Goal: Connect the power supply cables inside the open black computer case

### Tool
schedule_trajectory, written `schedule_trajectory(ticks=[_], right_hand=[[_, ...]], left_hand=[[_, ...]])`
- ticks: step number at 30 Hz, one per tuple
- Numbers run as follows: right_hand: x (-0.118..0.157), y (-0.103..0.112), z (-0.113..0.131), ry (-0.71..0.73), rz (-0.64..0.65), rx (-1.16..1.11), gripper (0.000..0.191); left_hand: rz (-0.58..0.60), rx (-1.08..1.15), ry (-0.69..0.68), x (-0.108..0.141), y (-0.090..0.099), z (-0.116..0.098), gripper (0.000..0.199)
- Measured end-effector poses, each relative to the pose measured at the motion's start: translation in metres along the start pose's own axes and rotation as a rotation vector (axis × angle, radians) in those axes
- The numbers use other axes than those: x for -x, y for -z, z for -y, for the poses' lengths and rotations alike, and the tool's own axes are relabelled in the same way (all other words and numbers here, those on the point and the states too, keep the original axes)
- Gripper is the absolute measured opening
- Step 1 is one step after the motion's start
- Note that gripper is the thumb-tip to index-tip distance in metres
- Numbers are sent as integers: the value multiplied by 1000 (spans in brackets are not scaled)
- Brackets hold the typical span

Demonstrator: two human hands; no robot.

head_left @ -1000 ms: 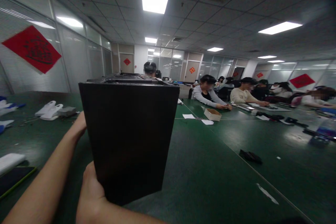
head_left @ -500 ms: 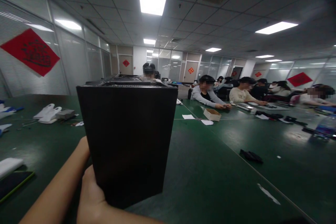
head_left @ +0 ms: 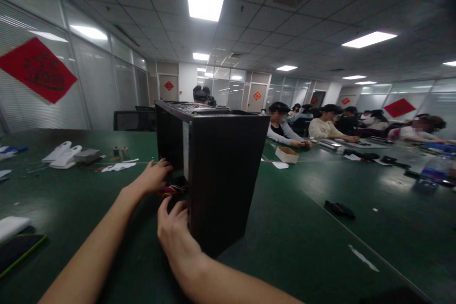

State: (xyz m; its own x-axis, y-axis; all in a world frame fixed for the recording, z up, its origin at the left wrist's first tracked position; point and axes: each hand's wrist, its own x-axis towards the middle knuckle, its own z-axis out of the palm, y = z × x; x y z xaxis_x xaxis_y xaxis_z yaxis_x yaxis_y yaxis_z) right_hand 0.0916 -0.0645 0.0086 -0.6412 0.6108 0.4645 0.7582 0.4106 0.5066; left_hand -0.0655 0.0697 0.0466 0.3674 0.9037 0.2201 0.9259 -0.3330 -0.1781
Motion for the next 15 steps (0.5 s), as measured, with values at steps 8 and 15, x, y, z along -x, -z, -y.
schedule_trajectory(ticks=[8, 15], right_hand=[[36, -40, -86, -21, -141, 119, 34], [48, -87, -152, 32, -265, 77, 25]], left_hand=[[-115, -48, -91, -11, -1, -32, 33], [-113, -100, 26, -17, 2, -68, 41]])
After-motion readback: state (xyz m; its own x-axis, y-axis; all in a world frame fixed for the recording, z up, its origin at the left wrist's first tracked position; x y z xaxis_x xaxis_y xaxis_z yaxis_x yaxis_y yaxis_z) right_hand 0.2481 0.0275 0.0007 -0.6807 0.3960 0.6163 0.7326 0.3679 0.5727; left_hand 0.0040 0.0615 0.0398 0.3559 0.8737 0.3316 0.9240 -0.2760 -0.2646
